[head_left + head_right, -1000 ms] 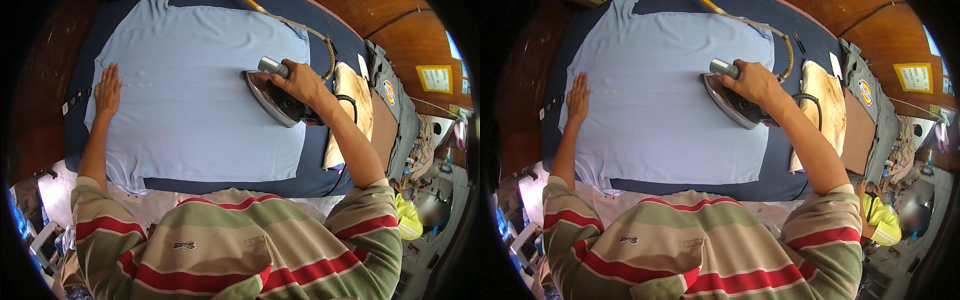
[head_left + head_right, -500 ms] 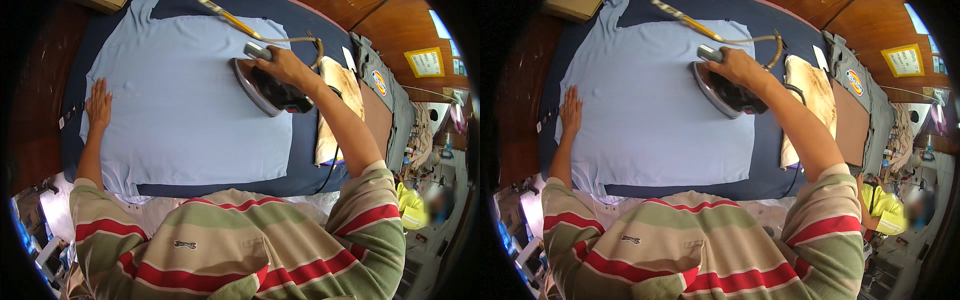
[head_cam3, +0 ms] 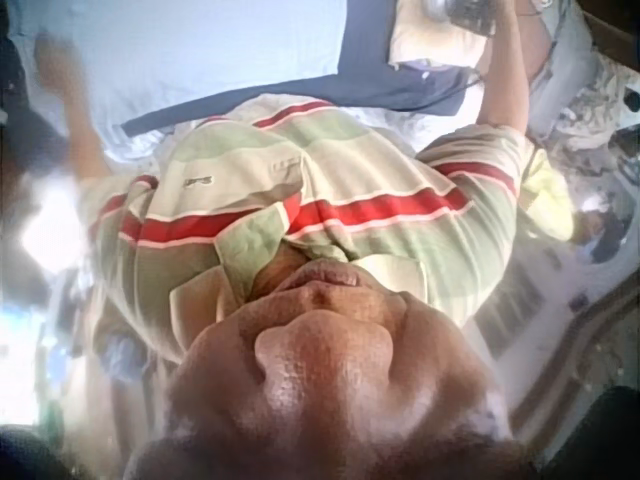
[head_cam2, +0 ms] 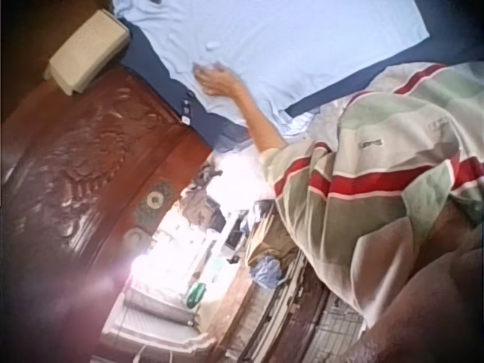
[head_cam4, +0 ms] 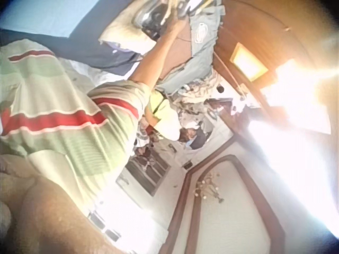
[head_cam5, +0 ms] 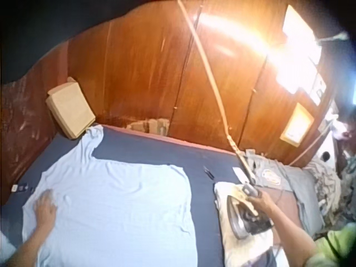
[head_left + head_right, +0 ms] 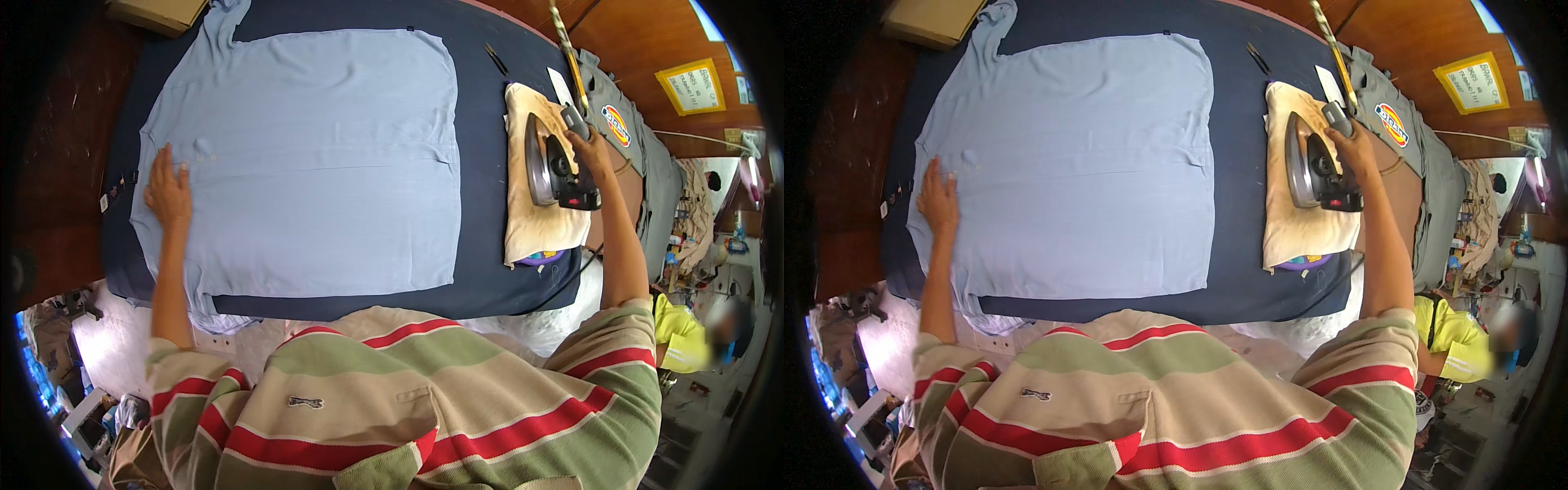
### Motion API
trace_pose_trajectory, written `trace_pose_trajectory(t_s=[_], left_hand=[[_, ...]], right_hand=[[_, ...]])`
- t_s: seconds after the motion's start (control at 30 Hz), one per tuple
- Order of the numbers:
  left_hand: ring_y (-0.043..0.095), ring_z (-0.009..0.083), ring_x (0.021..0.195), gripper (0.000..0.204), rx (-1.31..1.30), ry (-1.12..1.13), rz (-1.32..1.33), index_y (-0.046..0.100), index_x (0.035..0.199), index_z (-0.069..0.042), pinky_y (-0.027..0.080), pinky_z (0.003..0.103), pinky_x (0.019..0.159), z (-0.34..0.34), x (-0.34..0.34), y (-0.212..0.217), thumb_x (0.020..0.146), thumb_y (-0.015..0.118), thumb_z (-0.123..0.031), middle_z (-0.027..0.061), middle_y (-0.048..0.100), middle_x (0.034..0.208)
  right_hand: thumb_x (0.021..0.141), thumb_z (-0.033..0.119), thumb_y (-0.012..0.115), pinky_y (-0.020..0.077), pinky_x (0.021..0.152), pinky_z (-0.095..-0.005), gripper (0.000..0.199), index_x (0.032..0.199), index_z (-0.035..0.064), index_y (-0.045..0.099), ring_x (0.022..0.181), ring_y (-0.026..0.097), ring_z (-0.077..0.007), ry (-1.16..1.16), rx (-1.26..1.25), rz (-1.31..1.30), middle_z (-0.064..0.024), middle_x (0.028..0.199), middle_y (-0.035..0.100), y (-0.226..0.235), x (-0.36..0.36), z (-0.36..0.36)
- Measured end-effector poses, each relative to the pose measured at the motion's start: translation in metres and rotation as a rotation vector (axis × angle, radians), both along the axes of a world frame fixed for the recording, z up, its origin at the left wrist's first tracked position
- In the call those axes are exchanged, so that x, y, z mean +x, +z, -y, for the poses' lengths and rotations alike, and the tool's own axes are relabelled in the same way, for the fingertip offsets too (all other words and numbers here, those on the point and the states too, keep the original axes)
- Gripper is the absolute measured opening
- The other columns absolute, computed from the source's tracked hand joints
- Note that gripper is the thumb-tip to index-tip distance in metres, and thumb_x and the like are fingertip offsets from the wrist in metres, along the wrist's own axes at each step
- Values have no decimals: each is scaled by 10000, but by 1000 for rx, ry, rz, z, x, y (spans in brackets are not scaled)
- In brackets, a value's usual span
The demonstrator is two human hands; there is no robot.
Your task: The person irons the sleeves and main body of a light-blue shirt using a steam iron, then lifts the shirt and places it onto a stack of similar garments.
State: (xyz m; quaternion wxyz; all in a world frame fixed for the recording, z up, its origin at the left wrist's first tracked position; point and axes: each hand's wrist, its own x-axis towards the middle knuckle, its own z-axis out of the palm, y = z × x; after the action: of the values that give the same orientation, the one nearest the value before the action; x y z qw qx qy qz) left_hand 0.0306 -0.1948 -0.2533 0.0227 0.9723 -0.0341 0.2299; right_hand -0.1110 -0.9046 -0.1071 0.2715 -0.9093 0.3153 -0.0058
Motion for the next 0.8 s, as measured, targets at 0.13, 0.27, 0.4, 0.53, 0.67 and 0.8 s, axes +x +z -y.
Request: trace_pose_trajectory(t_s=[0.13,0.27,0.4,0.53,0.67,0.8], left_hand=[[446,203,1232,517,-154,-436,-61,511,1277,-159,312,468,959,109,-62,1,779,645,-192,50,509,1301],[462,200,1193,362,-268,-669,-232,587,1179,-146,306,456,971,215,-94,16,823,603,-208,19,531,1261],[440,184,1214,347,-439,-726,-353,569,1205,-144,290,432,1005,281,-80,18,873,563,-246,16,527,1265],[377,164,1269,409,-421,-570,-395,510,1276,-166,246,415,1053,295,-67,7,893,535,-310,15,479,1316],[297,159,1319,506,-270,-558,-497,468,1318,-186,210,411,1080,292,-69,17,843,568,-329,4,401,1383],[263,165,1336,583,-292,-554,-579,458,1332,-190,192,417,1091,290,-68,21,776,598,-297,16,358,1414]], right_hand=[[746,330,711,487,720,-367,556,1196,47,549,778,623,-258,101,-496,122,-103,908,628,-14,-7,26],[690,219,744,444,845,-384,450,1097,97,596,1001,556,-292,450,-773,392,-97,1071,587,0,18,-100],[709,139,702,458,794,-399,337,1021,66,598,932,554,-295,841,-285,383,-110,974,599,-81,12,-180],[737,91,657,458,781,-391,244,974,54,608,895,547,-289,742,-155,378,-105,956,601,-113,11,-190],[745,63,620,450,786,-386,192,937,50,615,886,541,-294,704,-124,380,-105,966,598,-126,7,-183],[764,85,601,438,786,-402,137,895,48,615,892,534,-308,766,-201,449,-112,956,588,-128,-9,-185]])
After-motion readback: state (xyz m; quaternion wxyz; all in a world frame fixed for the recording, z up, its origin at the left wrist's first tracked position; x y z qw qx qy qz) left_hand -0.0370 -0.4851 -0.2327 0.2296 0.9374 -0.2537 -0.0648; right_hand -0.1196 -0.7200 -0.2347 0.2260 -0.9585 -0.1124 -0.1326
